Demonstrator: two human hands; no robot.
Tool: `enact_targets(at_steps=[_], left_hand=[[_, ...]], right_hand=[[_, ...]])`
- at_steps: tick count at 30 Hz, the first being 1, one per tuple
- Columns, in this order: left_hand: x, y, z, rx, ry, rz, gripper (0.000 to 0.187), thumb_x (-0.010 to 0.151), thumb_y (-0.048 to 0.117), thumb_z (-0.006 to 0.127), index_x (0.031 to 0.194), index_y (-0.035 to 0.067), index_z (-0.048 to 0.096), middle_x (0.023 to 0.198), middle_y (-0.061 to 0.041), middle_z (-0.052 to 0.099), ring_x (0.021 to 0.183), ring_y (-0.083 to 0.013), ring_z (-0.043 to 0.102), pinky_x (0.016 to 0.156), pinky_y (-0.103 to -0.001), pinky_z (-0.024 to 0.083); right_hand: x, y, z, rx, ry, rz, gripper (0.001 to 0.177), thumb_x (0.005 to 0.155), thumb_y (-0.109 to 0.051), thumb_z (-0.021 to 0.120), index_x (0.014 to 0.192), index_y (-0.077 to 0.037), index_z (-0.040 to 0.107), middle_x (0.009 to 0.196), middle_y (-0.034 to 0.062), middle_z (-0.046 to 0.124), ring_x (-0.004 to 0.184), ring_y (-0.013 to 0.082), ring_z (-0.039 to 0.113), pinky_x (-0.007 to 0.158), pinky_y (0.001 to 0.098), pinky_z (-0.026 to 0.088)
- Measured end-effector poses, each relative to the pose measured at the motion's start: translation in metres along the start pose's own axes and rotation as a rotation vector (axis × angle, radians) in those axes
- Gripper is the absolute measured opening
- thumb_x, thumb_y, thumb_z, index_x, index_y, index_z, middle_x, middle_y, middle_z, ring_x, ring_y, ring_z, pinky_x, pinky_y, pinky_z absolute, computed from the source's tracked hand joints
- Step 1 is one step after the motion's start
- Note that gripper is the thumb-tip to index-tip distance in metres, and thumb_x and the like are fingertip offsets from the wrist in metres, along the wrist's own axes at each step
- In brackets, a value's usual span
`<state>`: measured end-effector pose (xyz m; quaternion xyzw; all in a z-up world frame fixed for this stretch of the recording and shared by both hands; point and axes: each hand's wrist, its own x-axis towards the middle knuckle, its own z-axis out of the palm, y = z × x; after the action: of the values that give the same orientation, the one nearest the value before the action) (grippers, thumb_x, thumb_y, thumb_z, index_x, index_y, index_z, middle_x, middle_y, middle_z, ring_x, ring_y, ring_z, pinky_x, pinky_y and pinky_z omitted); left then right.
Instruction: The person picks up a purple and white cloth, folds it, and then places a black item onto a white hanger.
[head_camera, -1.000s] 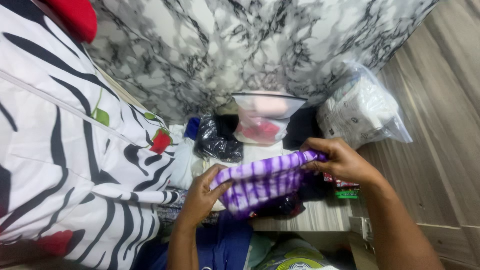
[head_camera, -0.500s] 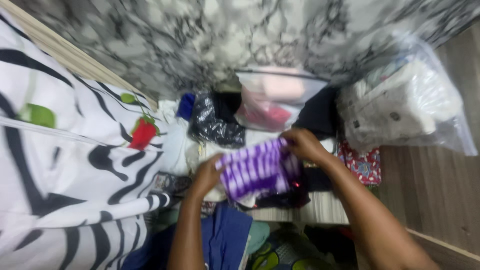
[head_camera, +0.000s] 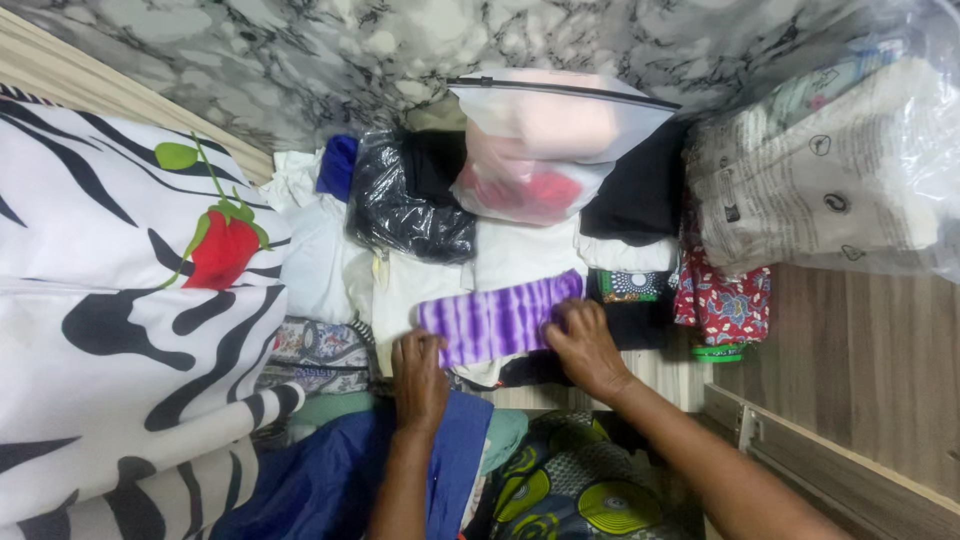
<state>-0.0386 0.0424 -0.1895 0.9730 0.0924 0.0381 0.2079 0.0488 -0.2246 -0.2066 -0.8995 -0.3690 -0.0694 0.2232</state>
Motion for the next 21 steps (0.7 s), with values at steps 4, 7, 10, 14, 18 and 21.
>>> enact_targets(at_steps=[4,7,10,14,18,21], left_hand=[[-0.012,-0.003,0.01,-0.009,0.02,-0.002,0.04,0.074,-0.013,0.064,0.108,0.007,0.067,0.119,-0.015,0.056,0.118,-0.035,0.053,0.103,-0.046,0.045],[-0.013,0.011,0.001,-0.062,0.061,-0.07,0.04,0.068,-0.009,0.064,0.105,0.006,0.067,0.117,-0.015,0.056,0.116,-0.0359,0.052,0.103,-0.049,0.042],[-0.008,0.033,-0.002,-0.065,0.17,-0.132,0.035,0.069,-0.004,0.066,0.103,0.006,0.066,0.116,-0.016,0.056,0.116,-0.0365,0.05,0.103,-0.051,0.039],[0.004,0.047,0.012,-0.115,0.188,-0.136,0.03,0.081,0.008,0.073,0.108,0.003,0.063,0.119,-0.02,0.054,0.118,-0.0403,0.048,0.102,-0.052,0.037],[0.008,0.033,0.033,-0.109,0.194,-0.135,0.029,0.081,0.008,0.07,0.109,0.004,0.063,0.119,-0.018,0.056,0.121,-0.0376,0.051,0.106,-0.052,0.038],[-0.011,0.015,0.051,-0.23,0.252,-0.101,0.026,0.086,0.008,0.069,0.11,0.002,0.063,0.119,-0.019,0.058,0.12,-0.0389,0.051,0.105,-0.051,0.039]], right_hand=[[-0.003,-0.012,-0.009,-0.001,-0.12,0.038,0.036,0.074,-0.006,0.067,0.109,-0.007,0.062,0.119,0.0217,0.056,0.124,0.043,0.048,0.107,0.0619,0.032],[0.004,-0.024,-0.02,0.057,-0.116,0.088,0.032,0.079,-0.016,0.071,0.106,-0.005,0.06,0.118,0.0219,0.056,0.123,0.0422,0.048,0.107,0.0626,0.03],[0.02,-0.03,-0.025,0.04,-0.072,0.131,0.028,0.087,-0.02,0.073,0.108,-0.007,0.059,0.118,0.0185,0.058,0.121,0.0377,0.05,0.107,0.0606,0.032],[0.061,-0.035,-0.023,0.087,-0.101,0.002,0.055,0.07,-0.024,0.076,0.118,-0.002,0.058,0.118,0.0195,0.059,0.122,0.0389,0.05,0.099,0.0591,0.034],[0.083,-0.033,-0.007,0.037,-0.42,0.101,0.048,0.08,-0.01,0.072,0.126,-0.011,0.058,0.117,0.013,0.061,0.116,0.0298,0.056,0.101,0.0507,0.041],[0.08,-0.036,0.001,0.188,-0.519,0.218,0.045,0.093,-0.01,0.067,0.137,-0.014,0.058,0.119,0.0125,0.066,0.108,0.0312,0.064,0.094,0.0477,0.049]])
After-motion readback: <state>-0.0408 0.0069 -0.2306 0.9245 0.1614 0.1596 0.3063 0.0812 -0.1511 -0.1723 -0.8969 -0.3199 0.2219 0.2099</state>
